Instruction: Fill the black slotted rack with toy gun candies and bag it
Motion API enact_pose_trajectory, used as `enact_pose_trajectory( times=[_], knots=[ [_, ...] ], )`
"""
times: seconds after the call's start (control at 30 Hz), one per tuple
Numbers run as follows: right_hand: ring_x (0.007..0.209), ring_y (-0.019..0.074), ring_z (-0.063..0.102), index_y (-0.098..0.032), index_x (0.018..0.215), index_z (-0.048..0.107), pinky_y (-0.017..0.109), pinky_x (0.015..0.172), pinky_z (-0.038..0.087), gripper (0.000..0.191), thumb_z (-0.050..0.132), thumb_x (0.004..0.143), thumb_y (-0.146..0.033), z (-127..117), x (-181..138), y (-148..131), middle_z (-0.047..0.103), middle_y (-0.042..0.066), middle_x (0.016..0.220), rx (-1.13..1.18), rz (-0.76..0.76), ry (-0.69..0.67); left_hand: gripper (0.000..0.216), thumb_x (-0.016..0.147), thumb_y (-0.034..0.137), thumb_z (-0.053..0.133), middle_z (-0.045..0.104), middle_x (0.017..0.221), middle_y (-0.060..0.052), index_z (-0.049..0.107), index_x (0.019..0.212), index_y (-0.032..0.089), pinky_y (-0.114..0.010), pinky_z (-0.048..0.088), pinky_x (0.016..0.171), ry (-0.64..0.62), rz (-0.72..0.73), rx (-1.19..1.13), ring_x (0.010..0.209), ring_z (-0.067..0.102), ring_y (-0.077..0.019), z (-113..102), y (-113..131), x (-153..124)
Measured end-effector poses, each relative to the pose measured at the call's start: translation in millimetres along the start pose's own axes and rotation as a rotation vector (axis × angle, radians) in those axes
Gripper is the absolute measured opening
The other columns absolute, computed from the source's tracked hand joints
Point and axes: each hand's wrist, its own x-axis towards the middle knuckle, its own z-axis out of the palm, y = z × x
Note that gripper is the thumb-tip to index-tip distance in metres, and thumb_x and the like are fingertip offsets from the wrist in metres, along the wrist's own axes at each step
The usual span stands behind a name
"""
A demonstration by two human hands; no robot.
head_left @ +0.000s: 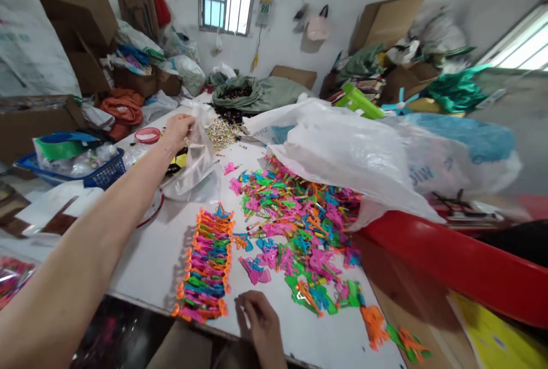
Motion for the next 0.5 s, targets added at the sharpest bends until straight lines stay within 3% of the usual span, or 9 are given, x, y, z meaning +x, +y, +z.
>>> enact_pose_trajectory(
  times=[0.07,0.13,0.23,0.3,0.4,0.5],
  knots=[
    [0.069,0.0224,0.068,-0.022,0.085,0.072,0.033,0.062,0.058,0.03,0.062,0.083,-0.051,-13,21,-16,0.07,0.005,0.074,0.148,0.092,0.13,0.021,0.073,0.034,0.056,0.057,0.066,0.0,0.059,0.08,0.015,-0.025,0.043,0.061,-0.127,0.101,-0.022,0.06,0.05,-0.0126,14,27,-26],
    [0.08,0.0241,0.069,-0.021,0.094,0.072,0.036,0.07,0.058,0.037,0.066,0.079,-0.055,-27,48,-40,0.072,0.008,0.086,0.281,0.119,0.252,0.024,0.075,0.039,0.056,0.061,0.072,-0.001,0.061,0.081,0.016,-0.026,0.044,0.064,-0.389,0.31,0.072,0.066,0.053,-0.014,38,42,-65],
    [0.091,0.0241,0.068,-0.02,0.102,0.068,0.037,0.073,0.058,0.047,0.062,0.078,-0.061,-48,95,-78,0.07,0.01,0.101,0.539,0.13,0.225,0.021,0.08,0.033,0.048,0.065,0.081,-0.004,0.062,0.082,0.018,-0.028,0.044,0.071,-0.812,0.679,0.403,0.075,0.057,-0.0174,84,43,-133],
    [0.085,0.0195,0.067,-0.02,0.099,0.065,0.031,0.067,0.058,0.041,0.06,0.081,-0.057,-57,120,-87,0.069,0.007,0.097,0.605,0.192,0.213,0.014,0.077,0.026,0.049,0.066,0.08,-0.005,0.062,0.077,0.02,-0.028,0.044,0.072,-0.978,0.792,0.525,0.076,0.059,-0.0186,112,33,-175],
    [0.054,0.0113,0.058,-0.018,0.076,0.06,0.02,0.048,0.049,0.027,0.065,0.08,-0.045,-57,136,-74,0.063,0.0,0.066,0.501,0.354,0.194,0.008,0.072,0.019,0.053,0.065,0.072,-0.005,0.059,0.067,0.021,-0.028,0.043,0.067,-1.103,0.819,0.589,0.071,0.059,-0.0196,140,15,-217],
    [0.041,0.0077,0.047,-0.017,0.064,0.054,0.017,0.038,0.039,0.025,0.072,0.076,-0.03,-49,130,-49,0.055,-0.003,0.052,0.397,0.408,0.179,0.01,0.069,0.016,0.054,0.063,0.065,-0.005,0.056,0.06,0.02,-0.027,0.042,0.064,-1.103,0.794,0.682,0.067,0.059,-0.02,147,1,-221]
  ],
)
